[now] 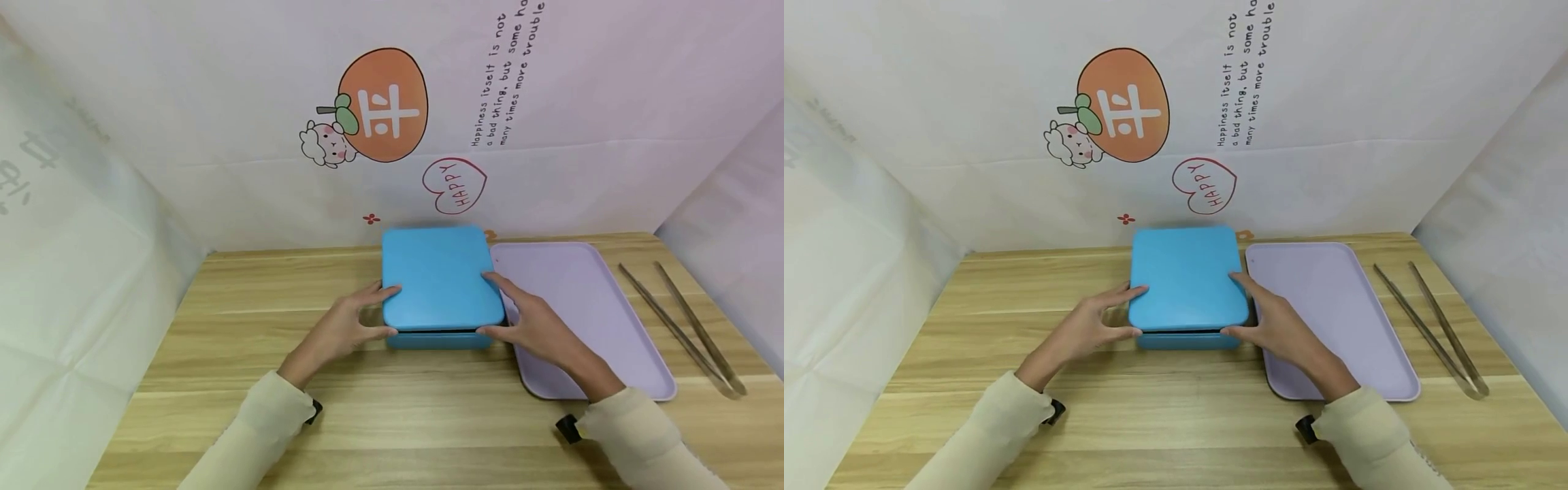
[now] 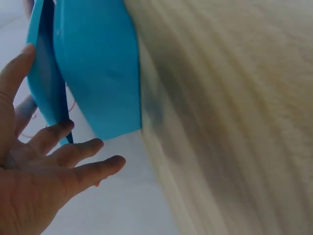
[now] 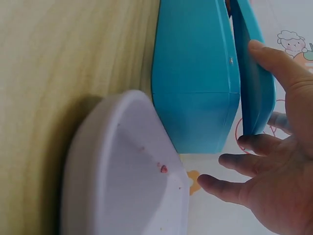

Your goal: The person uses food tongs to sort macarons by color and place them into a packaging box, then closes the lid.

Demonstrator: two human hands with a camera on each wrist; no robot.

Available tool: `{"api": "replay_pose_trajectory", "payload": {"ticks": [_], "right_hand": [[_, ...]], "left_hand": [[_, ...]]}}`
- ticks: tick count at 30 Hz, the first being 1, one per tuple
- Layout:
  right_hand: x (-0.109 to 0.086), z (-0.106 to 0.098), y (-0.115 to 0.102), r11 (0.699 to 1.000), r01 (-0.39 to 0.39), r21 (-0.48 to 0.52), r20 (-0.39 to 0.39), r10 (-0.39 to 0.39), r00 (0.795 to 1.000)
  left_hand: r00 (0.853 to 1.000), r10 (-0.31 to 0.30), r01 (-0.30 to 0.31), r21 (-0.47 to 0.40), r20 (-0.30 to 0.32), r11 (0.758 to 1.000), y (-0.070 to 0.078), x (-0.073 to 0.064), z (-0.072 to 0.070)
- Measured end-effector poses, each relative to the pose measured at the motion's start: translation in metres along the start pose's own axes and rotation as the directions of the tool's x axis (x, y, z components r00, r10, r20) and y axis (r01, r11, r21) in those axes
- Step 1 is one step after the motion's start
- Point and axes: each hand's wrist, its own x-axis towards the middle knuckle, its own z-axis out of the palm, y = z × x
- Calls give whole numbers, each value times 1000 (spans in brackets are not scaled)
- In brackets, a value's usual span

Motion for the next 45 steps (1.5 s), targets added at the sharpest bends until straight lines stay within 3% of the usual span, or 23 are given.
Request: {"api": "replay_pose_trajectory", "payload": {"ticks": [22, 35, 41, 45], "right_hand": [[-4, 15, 8, 1000, 8, -17, 17, -7, 1000], [-11, 21, 13, 996, 89, 4, -10, -89, 996], [-17, 27, 10, 965, 160, -208, -37, -171, 985], [-22, 29, 6, 947, 153, -282, 7, -157, 988]], "left_hand": [[999, -45, 45, 79, -10, 996, -3, -3, 19], [997, -70, 73, 97, -33, 993, 2, -2, 22], [998, -26, 36, 213, -53, 976, 5, -7, 27], [998, -1, 21, 315, -64, 949, 8, -11, 31]]}}
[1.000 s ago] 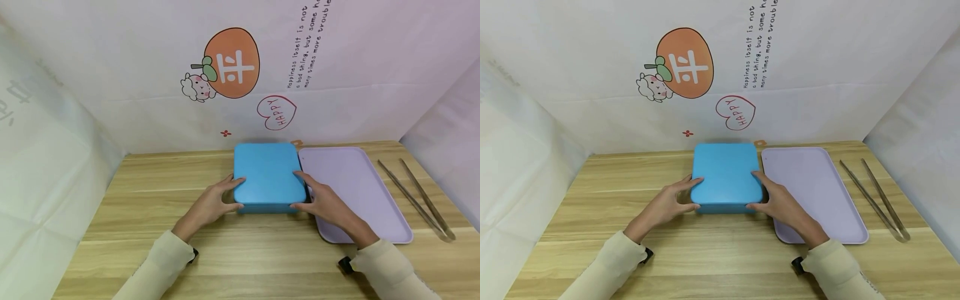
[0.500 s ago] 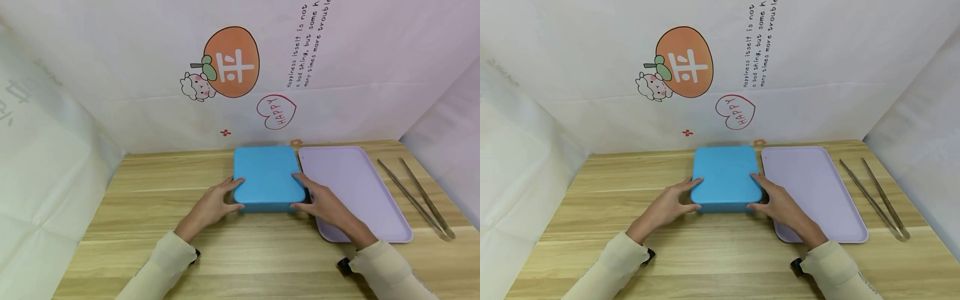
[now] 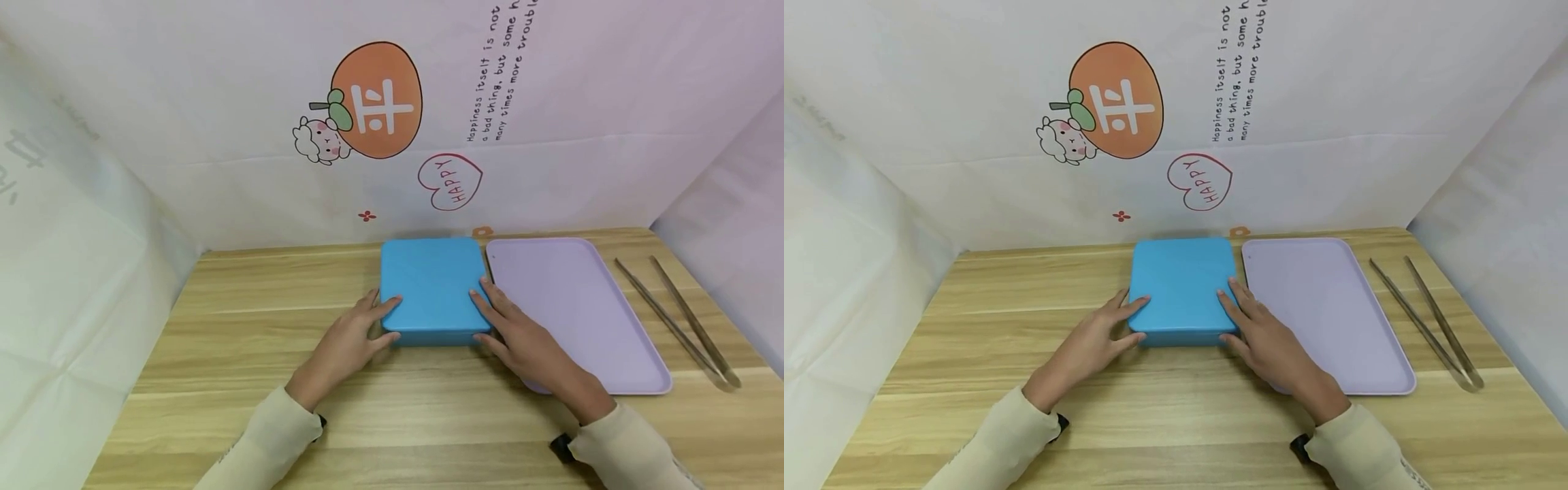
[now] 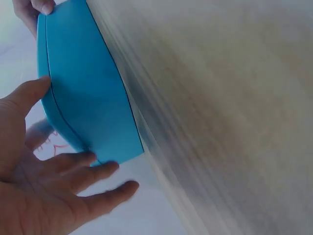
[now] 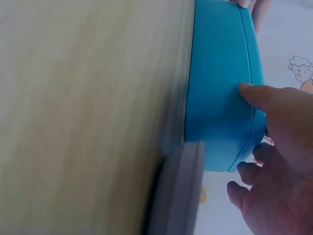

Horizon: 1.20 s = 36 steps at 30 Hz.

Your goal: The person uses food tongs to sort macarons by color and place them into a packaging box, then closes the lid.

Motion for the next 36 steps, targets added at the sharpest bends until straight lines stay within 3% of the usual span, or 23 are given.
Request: {"api": "replay_pose_trajectory", "payload": {"ticks": [7, 15, 25, 36], "right_hand": [[11, -11, -15, 999, -11, -41, 28, 12, 1000], [52, -10, -31, 995, -20, -100, 21, 22, 1000], [95, -2, -36, 972, -157, -177, 63, 170, 983], [104, 10, -32, 953, -206, -223, 50, 222, 974]], "left_hand": [[996, 65, -52, 191, -58, 980, 12, 6, 1], [998, 63, -55, 288, -17, 956, 25, 43, 7], [999, -38, 26, 329, 30, 944, 34, 84, 15], [995, -92, 78, 327, 28, 942, 39, 92, 24]]}}
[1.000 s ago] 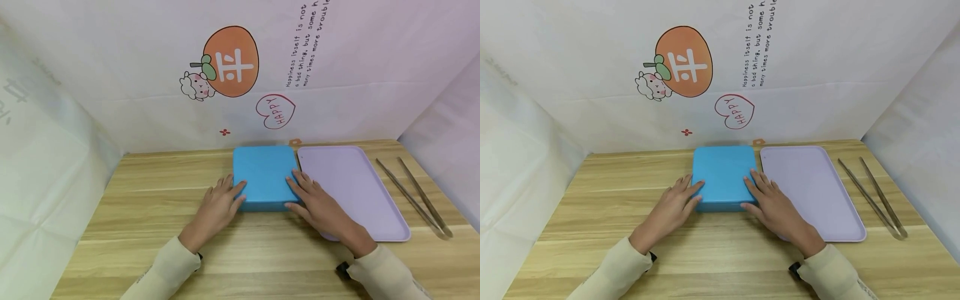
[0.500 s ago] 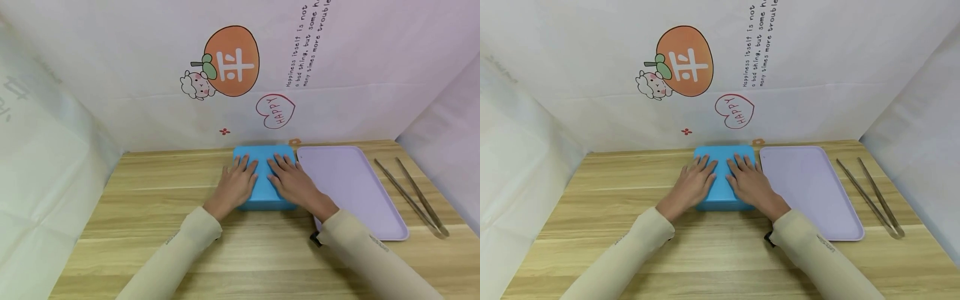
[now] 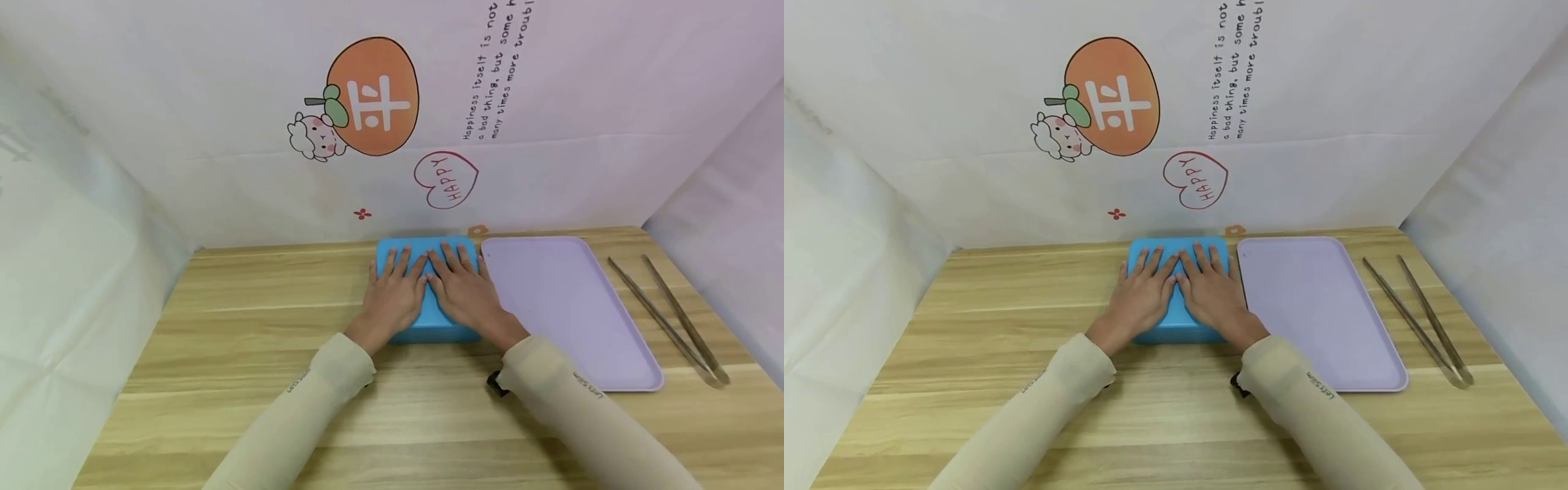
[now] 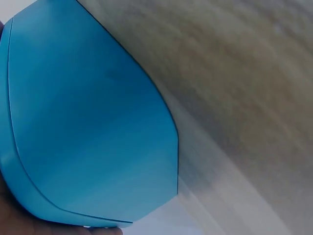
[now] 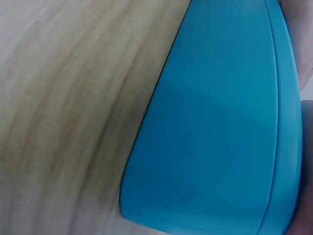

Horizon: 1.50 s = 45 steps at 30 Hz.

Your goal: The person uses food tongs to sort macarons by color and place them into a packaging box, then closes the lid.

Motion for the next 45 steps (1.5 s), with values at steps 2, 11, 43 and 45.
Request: {"api": "replay_pose_trajectory", "payload": {"ticks": [2, 11, 43, 45], "right_hand": [[0, 0, -1, 1000, -1, 2, -2, 1, 1000], [2, 2, -4, 1000, -11, -3, 0, 11, 1000], [-22, -13, 28, 982, -120, 147, -50, 129, 990], [-26, -15, 32, 981, -126, 150, -56, 136, 989]], "left_hand": [[1000, -2, 2, -2, -6, 1000, -1, 0, 0], [999, -6, 6, -20, -36, 1000, -5, 0, 0], [964, -241, 214, -218, -109, 952, -27, -28, -2], [960, -255, 224, -225, -120, 948, -28, -32, -1]]}}
